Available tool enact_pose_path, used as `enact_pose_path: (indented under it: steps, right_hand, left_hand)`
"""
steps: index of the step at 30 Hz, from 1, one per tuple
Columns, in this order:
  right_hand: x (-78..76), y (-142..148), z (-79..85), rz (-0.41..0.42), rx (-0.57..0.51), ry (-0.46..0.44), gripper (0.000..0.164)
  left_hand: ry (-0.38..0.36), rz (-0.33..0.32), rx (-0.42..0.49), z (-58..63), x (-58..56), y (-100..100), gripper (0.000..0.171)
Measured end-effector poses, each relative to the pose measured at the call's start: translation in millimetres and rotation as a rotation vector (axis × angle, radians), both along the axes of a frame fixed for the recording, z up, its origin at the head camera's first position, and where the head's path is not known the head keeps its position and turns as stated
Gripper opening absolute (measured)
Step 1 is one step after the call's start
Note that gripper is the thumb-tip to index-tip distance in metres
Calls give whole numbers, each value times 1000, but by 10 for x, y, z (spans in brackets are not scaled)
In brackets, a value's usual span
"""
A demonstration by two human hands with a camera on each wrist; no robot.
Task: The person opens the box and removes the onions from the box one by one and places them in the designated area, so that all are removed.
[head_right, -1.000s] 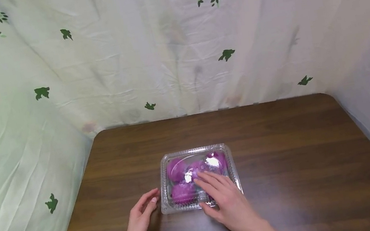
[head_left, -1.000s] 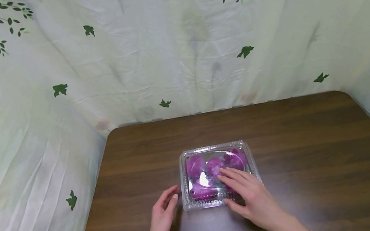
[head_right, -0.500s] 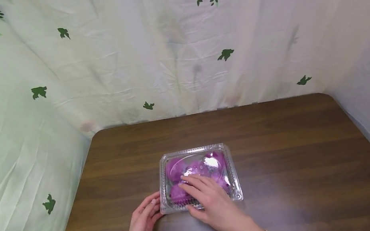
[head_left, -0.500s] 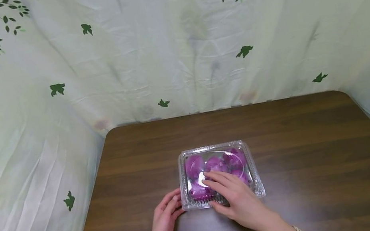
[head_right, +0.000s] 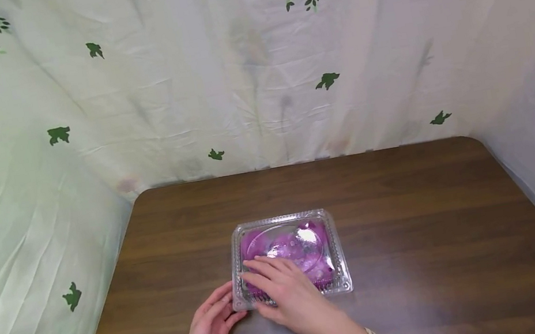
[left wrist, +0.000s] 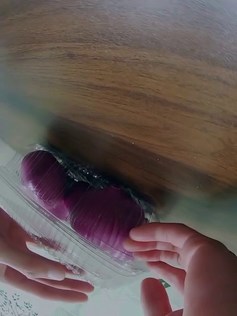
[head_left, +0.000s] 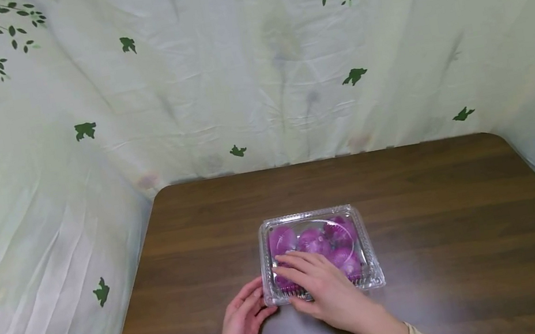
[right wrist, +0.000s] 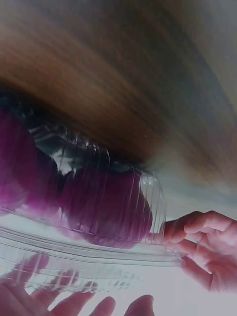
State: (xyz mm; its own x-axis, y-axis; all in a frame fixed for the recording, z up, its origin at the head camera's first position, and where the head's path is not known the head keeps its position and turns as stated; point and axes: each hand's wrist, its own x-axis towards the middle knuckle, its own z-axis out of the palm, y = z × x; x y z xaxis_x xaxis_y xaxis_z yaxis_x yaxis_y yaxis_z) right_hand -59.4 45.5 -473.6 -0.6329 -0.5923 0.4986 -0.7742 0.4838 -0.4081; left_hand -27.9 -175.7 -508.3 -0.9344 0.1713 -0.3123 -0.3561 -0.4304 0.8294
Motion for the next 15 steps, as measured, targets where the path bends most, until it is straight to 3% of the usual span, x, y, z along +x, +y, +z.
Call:
enact_pose_path:
  steps: [5,9,15]
  right_hand:
    - [-46,-73,21,43,31,-7,57]
    - [-91,-118,30,80,51,20,53]
    - [-128,-194,56,117,115,-13,43]
  left_hand:
    - [-10,-20,104,-23,24,-7,43]
    - [-29,1,134,-20,32,0,48]
    - [-81,34,163,-7,43,-22,50]
